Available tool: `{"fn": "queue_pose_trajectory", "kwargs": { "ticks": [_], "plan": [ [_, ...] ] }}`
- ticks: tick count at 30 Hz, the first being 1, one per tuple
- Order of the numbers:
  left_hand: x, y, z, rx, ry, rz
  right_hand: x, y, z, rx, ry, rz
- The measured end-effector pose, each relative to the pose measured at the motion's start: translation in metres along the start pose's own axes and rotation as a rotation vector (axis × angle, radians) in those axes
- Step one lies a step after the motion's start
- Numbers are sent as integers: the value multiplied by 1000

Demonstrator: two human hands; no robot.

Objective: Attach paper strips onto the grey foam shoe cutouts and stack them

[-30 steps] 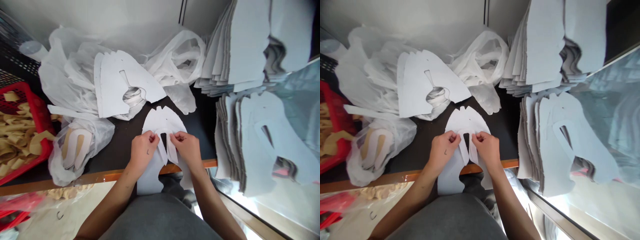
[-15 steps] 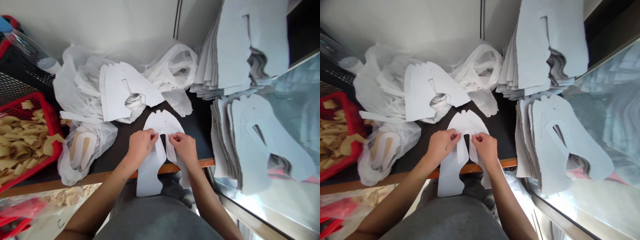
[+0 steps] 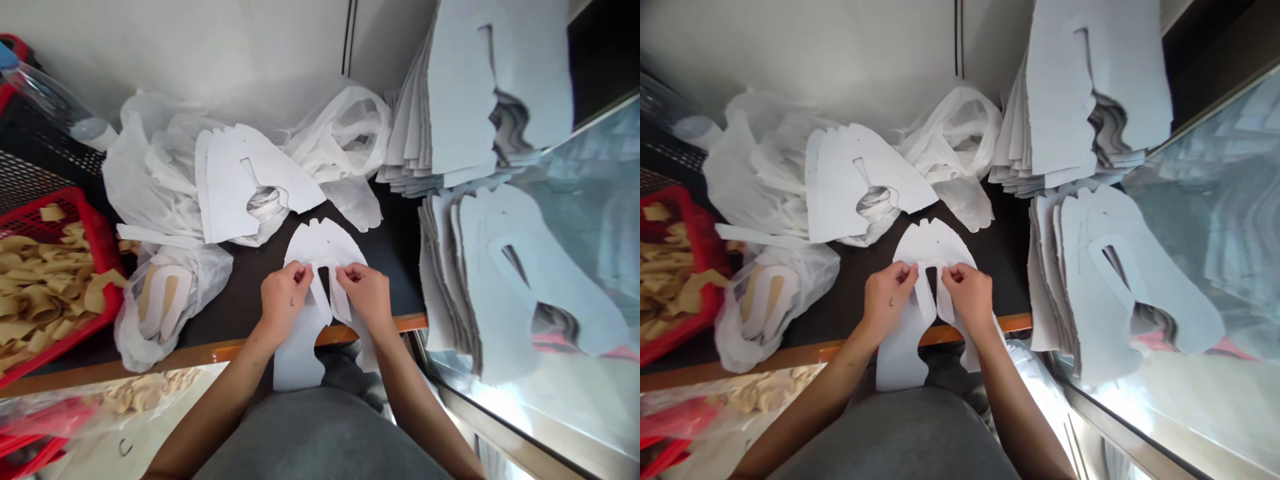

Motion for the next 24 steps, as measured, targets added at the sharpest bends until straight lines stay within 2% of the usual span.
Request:
{"fn": "queue_pose_trajectory", "kwargs": {
  "ticks": [4,9,15,24],
  "plan": [
    [-1,-1,2,-10,-19,-31,-1,0,2,-7,13,3],
    [1,0,5,28,-138,27,-2,0,2,-4,41,8],
    [1,1,9,5,-260,12,-4,-1,2,6,78,3],
    [1,-9,8,-178,-387,46,-4,-3,2,-29,109,20]
  ]
}}
Point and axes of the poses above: each hand's wrist, its own y-axis away from the middle knuckle, its own z-axis out of the palm, x = y × z, the point moved 4 cm from there along -y, towards the middle knuckle, and after that the axes turned 7 degrees about z, right-handed, at the moved point
